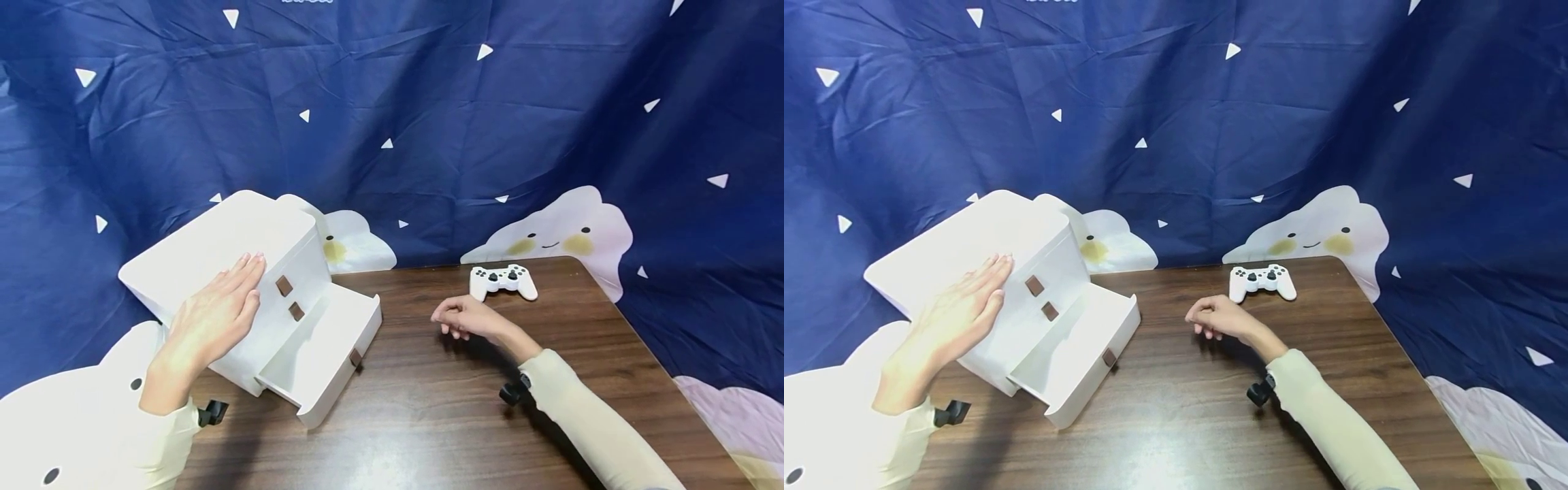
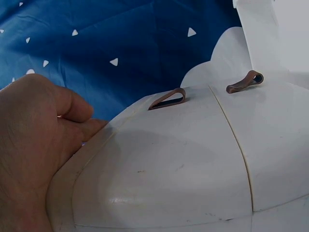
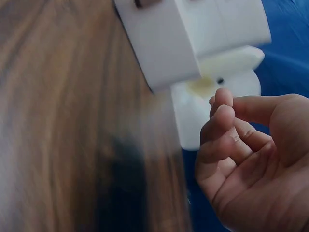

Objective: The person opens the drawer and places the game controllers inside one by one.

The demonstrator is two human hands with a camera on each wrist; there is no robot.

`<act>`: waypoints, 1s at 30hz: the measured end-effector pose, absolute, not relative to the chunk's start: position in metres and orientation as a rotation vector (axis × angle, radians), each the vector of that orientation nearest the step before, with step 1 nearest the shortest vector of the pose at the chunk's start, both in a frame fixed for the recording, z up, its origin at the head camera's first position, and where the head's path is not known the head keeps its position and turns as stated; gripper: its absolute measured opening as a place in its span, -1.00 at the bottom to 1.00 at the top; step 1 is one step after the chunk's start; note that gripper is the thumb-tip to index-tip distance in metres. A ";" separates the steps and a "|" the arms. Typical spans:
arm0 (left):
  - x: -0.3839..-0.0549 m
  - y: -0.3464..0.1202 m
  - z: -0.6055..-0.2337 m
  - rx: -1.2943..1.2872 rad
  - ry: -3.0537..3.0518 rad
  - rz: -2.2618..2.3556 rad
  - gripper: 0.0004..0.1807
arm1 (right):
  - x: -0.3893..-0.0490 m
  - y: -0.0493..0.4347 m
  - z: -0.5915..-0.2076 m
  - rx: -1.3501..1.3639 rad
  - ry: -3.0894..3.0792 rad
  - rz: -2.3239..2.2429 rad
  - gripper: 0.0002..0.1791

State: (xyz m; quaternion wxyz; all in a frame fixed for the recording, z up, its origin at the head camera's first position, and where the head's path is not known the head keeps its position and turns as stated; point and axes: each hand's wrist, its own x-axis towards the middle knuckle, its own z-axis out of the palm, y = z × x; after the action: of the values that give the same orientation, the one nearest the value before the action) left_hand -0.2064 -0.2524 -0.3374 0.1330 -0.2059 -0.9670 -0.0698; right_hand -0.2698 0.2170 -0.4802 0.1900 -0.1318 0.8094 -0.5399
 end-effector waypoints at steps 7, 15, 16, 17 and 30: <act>-0.207 -0.250 -0.338 -0.593 -2.813 -0.205 -0.38 | -0.283 0.266 -0.469 -0.275 2.301 -1.638 -0.69; -0.207 -0.251 -0.338 -0.587 -2.808 -0.197 -0.39 | -0.301 0.322 -0.464 -0.162 2.294 -1.807 -0.59; -0.207 -0.251 -0.339 -0.587 -2.807 -0.196 -0.39 | -0.302 0.329 -0.463 -0.166 2.301 -1.819 -0.60; -0.207 -0.251 -0.339 -0.586 -2.808 -0.198 -0.39 | -0.304 0.336 -0.462 -0.167 2.314 -1.827 -0.60; -0.207 -0.251 -0.340 -0.576 -2.801 -0.194 -0.39 | -0.327 0.391 -0.456 -0.044 2.646 -1.554 -0.41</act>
State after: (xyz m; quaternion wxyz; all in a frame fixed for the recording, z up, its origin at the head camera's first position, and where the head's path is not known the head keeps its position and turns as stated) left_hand -0.2074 -0.2513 -0.3395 0.1372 -0.1992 -0.9680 -0.0669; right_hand -0.3265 0.3913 -0.4559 0.0363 -0.0142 0.8616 -0.5061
